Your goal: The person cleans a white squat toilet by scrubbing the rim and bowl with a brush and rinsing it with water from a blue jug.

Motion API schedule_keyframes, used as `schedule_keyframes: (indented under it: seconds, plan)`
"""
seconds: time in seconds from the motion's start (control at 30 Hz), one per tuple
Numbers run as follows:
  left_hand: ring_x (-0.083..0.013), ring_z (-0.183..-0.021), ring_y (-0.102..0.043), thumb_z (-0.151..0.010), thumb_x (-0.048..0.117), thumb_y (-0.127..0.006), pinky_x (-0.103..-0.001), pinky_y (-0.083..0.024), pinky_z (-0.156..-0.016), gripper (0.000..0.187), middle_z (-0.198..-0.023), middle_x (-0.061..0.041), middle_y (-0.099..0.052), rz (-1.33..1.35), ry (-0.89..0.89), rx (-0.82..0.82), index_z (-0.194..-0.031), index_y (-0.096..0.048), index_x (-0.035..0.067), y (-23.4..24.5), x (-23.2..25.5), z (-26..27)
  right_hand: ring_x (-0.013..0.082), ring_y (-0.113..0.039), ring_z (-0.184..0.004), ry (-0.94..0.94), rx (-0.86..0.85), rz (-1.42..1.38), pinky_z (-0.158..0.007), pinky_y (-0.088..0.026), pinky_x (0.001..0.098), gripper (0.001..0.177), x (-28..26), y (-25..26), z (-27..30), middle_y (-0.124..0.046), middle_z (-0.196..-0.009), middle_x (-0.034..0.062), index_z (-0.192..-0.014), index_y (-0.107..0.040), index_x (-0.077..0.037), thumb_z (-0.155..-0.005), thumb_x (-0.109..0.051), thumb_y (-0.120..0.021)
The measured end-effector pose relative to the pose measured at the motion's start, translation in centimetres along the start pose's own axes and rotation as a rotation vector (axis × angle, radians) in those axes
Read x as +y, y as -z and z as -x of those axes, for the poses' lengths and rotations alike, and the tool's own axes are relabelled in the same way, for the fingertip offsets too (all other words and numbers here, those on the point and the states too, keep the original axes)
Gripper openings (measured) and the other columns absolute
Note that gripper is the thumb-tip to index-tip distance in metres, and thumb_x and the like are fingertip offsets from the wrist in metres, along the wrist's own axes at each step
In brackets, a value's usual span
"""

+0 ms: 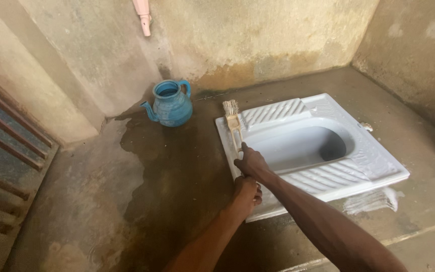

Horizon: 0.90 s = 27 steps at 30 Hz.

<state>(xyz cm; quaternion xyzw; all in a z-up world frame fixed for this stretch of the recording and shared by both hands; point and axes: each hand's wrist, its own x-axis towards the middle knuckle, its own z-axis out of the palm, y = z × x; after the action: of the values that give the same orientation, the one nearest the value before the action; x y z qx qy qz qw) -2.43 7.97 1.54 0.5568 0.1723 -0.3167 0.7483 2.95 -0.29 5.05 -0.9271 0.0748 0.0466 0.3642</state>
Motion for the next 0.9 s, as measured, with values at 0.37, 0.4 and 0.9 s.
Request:
schedule_keyframes:
  seconds: [0.37,0.4,0.9]
  plan:
    - [-0.0139,-0.056,-0.044,-0.103,0.01,-0.04,-0.03,-0.033,-0.044,0.014,-0.075,-0.008,-0.047,-0.032,-0.09,-0.038,-0.093,-0.045,0.001,-4.1,0.2,2.5,0.0397,-0.074,-0.098,0.075,0.133,0.051,-0.093,-0.059,0.0455,0.074,2.7,2.8,-0.3,-0.074,-0.104,0.0276,-0.145,-0.049,-0.001,-0.083,-0.037,-0.071]
    - [-0.0146,-0.057,-0.047,-0.103,0.011,-0.039,-0.03,-0.035,-0.045,0.015,-0.076,-0.008,-0.049,-0.061,-0.048,-0.004,-0.094,-0.046,0.002,-4.5,0.1,2.3,0.0405,-0.073,-0.098,0.083,0.149,0.062,-0.092,-0.058,0.0466,0.073,3.3,2.8,-0.2,-0.073,-0.104,0.0273,-0.144,-0.051,-0.002,-0.083,-0.037,-0.072]
    - [-0.0149,-0.06,-0.055,-0.107,0.014,-0.041,-0.03,-0.049,-0.051,0.017,-0.076,-0.008,-0.053,-0.052,0.01,-0.046,-0.097,-0.048,0.002,-8.9,-3.5,-3.6,0.0392,-0.068,-0.113,0.117,0.248,-0.008,-0.098,-0.052,0.0425,0.078,12.2,4.0,-3.8,-0.066,-0.126,0.0294,-0.143,-0.054,-0.004,-0.079,-0.038,-0.081]
